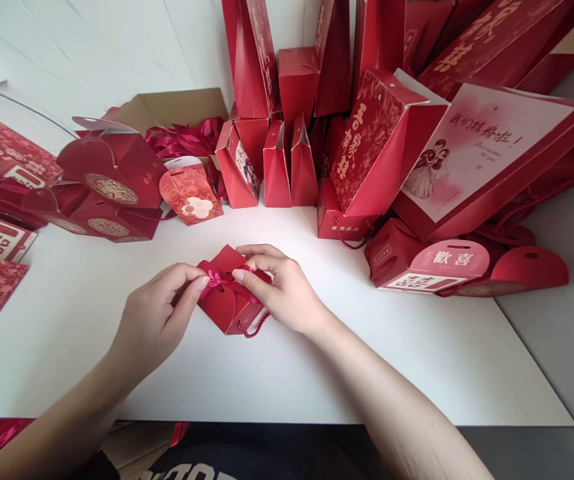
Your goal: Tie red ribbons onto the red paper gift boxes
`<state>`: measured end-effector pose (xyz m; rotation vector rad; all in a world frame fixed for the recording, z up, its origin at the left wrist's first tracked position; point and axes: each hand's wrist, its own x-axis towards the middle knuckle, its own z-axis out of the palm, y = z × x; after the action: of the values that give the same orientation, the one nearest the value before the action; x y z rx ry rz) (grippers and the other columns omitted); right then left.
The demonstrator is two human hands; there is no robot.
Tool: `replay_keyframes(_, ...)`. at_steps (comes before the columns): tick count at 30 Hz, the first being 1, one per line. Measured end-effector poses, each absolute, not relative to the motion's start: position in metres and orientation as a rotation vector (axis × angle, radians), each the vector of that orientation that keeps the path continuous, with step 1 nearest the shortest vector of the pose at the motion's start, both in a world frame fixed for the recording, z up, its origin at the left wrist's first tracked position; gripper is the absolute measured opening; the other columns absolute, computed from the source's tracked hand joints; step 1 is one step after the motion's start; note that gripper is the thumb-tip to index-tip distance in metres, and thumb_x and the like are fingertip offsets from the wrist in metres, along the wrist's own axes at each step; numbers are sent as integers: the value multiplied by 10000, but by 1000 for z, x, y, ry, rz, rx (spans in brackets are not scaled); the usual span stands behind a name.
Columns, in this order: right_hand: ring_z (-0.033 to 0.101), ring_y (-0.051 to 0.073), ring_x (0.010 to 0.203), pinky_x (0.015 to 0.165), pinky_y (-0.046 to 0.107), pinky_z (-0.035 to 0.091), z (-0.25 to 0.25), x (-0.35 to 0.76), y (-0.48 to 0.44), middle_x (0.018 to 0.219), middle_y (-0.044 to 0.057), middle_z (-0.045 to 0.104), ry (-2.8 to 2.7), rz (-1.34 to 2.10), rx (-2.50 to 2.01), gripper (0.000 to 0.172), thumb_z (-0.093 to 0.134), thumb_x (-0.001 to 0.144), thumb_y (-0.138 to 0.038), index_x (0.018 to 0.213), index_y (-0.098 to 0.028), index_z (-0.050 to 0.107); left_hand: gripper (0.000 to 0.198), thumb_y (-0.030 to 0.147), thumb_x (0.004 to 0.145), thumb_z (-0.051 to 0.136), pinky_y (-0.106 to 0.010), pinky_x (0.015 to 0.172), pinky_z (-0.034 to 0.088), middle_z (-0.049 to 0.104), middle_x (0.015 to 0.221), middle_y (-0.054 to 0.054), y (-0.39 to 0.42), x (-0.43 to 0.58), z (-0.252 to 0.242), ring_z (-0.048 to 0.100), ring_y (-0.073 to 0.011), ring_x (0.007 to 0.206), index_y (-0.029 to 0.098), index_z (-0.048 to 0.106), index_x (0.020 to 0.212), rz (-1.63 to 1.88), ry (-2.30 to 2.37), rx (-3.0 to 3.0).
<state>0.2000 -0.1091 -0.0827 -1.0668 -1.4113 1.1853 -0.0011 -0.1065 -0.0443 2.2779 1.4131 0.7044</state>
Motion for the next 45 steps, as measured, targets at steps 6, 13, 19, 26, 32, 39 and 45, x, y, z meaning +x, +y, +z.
replay_keyframes(6, 616, 175, 1115, 972, 322, 454, -82, 196, -111, 1247, 60, 619, -1443, 1189, -1065, 187, 623, 927, -320, 800, -207, 700, 259, 398, 955, 507, -200, 538, 375, 561, 647, 60, -103, -8, -31, 474, -81, 574, 210, 595, 799, 508, 1432, 2038)
replay_keyframes(13, 595, 180, 1152, 1002, 324, 422, -82, 197, -110, 1191, 68, 625, -1480, 1136, -1069, 265, 616, 931, -337, 707, -198, 590, 169, 396, 861, 639, -201, 577, 415, 674, 734, 58, -101, -16, -36, 551, -85, 603, 236, 686, 829, 483, 1445, 1999)
replay_keyframes(19, 590, 166, 1149, 957, 301, 442, -83, 200, -106, 1228, 70, 583, -1594, 1133, -1042, 252, 551, 971, -310, 747, -199, 586, 260, 432, 875, 602, -203, 502, 360, 587, 636, 41, -95, -20, -30, 467, -85, 549, 204, 659, 764, 347, 1368, 1955)
replay_keyframes(26, 582, 172, 1143, 941, 303, 444, -82, 198, -107, 1200, 70, 579, -1608, 1135, -1028, 280, 532, 980, -321, 731, -197, 564, 279, 432, 862, 618, -213, 499, 357, 544, 602, 18, -88, -25, -24, 452, -98, 556, 190, 675, 735, 295, 1247, 1932)
replay_keyframes(32, 610, 171, 1030, 871, 306, 463, -82, 196, -108, 1109, 54, 625, -1562, 1138, -1018, 299, 588, 946, -344, 693, -201, 516, 344, 465, 891, 583, -203, 465, 402, 585, 530, 11, -88, -26, -18, 498, -95, 478, 184, 669, 712, 172, 1177, 1767)
replay_keyframes(39, 614, 182, 998, 865, 333, 471, -77, 192, -114, 1149, 57, 614, -1453, 918, -1145, 293, 624, 918, -353, 682, -201, 537, 345, 492, 888, 584, -207, 504, 464, 685, 668, -27, -86, -22, -27, 598, -122, 569, 174, 654, 773, 377, 1332, 1657)
replay_keyframes(45, 553, 230, 1187, 939, 366, 442, -79, 200, -111, 1163, 70, 598, -1462, 946, -1187, 309, 653, 895, -364, 650, -200, 561, 390, 507, 868, 608, -213, 547, 405, 530, 622, 14, -80, -20, -38, 486, -97, 587, 164, 599, 682, 402, 1336, 1705)
